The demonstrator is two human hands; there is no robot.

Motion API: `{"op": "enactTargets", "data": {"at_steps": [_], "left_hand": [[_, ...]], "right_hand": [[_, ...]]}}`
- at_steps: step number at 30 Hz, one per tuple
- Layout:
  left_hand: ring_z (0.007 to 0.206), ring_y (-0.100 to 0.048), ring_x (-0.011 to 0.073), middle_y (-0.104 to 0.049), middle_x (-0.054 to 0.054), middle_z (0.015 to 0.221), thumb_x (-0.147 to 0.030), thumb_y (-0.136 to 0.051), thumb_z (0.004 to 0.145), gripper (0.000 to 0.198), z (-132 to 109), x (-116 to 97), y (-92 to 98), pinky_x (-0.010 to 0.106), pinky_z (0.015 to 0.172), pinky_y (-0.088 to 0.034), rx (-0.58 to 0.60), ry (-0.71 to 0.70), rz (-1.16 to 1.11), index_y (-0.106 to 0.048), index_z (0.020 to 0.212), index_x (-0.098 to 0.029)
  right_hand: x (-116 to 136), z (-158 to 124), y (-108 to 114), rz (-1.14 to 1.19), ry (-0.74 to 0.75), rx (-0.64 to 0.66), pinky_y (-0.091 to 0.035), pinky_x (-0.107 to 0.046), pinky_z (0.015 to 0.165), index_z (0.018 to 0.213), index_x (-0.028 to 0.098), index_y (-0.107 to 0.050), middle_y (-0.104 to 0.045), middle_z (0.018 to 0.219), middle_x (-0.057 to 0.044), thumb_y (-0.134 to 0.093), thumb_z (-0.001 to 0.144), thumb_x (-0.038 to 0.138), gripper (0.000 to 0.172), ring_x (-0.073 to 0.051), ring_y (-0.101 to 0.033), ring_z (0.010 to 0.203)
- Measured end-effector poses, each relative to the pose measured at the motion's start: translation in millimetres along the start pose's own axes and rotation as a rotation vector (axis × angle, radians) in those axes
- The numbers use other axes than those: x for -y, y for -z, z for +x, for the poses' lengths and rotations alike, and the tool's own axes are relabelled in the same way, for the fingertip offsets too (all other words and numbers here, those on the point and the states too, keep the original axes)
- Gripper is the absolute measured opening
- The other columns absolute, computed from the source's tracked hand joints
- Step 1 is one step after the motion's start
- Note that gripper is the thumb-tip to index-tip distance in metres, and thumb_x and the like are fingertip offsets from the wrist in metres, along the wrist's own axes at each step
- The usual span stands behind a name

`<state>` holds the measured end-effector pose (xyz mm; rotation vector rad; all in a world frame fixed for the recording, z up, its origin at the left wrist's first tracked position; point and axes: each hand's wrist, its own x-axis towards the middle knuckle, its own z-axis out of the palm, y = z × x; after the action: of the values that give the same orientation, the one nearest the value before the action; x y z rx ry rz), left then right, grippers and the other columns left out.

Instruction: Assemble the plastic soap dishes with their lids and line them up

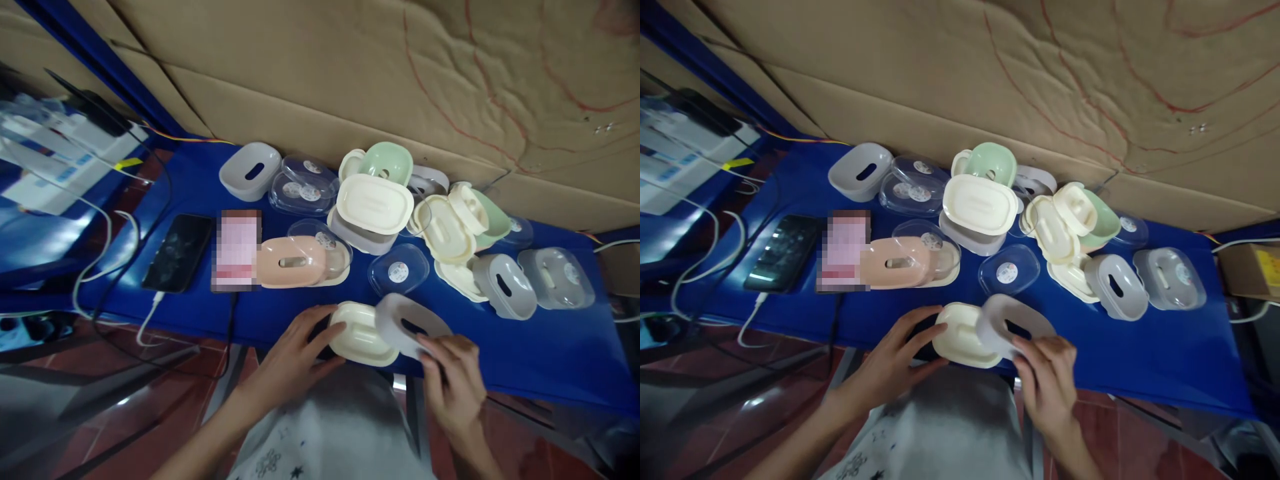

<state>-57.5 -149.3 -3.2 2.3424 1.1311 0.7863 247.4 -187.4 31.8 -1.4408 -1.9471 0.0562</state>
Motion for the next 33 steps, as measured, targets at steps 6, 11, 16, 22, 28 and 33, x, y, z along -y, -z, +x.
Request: {"op": "enactTargets", "data": {"at_steps": [6,11,16,22,28,33], "left_hand": [[0.152,-0.049,0.0315,-0.049,0.017,0.161,-0.023,-0.069,0.103,0.053,6,-1,-2.3,0.051,0.113,-0.059,-0.030,-0.116,0.052,-0.051,0.153,-0.025],[0.153,-0.049,0.0277,-0.063,0.012,0.152,-0.012,-0.069,0.101,0.041,7,2,4.3,0.050,0.124,-0.049,0.005,-0.245,0.123,-0.063,0.141,-0.018],[0.150,-0.053,0.0259,-0.067,0.013,0.148,-0.016,-0.069,0.102,0.035,9,6,7.2,0.049,0.125,-0.048,0.032,-0.281,0.141,-0.065,0.136,-0.015],[0.144,-0.059,0.0267,-0.069,0.013,0.145,-0.014,-0.068,0.101,0.032,12,7,4.0,0.048,0.123,-0.052,0.045,-0.301,0.151,-0.066,0.133,-0.015],[0.155,-0.045,0.0356,-0.054,0.017,0.160,-0.023,-0.072,0.098,0.032,10,3,7.1,0.054,0.118,-0.055,0.050,-0.177,0.053,-0.065,0.129,-0.019],[0.155,-0.046,0.0357,-0.040,0.020,0.169,-0.015,-0.065,0.095,0.038,5,2,13.4,0.052,0.116,-0.057,0.105,-0.102,-0.049,-0.062,0.133,-0.019]], "right_hand": [[22,-7,-35,0.077,0.133,0.113,-0.050,-0.042,0.094,0.140,0.031,-0.067,-0.074,0.098,-0.001,-0.068,0.098,0.010,0.047,-0.020,-0.071,0.090],[27,-5,-41,0.058,0.225,0.184,-0.048,-0.042,0.105,0.136,0.031,-0.070,-0.080,0.102,0.000,-0.071,0.099,0.015,0.040,-0.019,-0.075,0.096],[15,-8,-38,0.028,0.302,0.286,-0.047,-0.041,0.117,0.145,0.029,-0.065,-0.078,0.131,-0.003,-0.068,0.101,0.016,0.046,-0.020,-0.073,0.122],[7,-17,-37,-0.008,0.359,0.368,-0.046,-0.041,0.124,0.152,0.026,-0.060,-0.073,0.140,-0.003,-0.055,0.104,0.009,0.051,-0.019,-0.068,0.133],[-21,14,-34,0.009,0.267,0.373,-0.044,-0.050,0.125,0.167,0.028,-0.038,-0.055,0.162,-0.008,-0.049,0.108,0.019,0.061,-0.025,-0.047,0.154],[-60,36,-26,-0.160,0.068,0.373,-0.032,-0.065,0.128,0.172,0.032,-0.026,-0.052,0.164,-0.012,-0.049,0.109,0.022,0.067,-0.032,-0.045,0.155]]}}
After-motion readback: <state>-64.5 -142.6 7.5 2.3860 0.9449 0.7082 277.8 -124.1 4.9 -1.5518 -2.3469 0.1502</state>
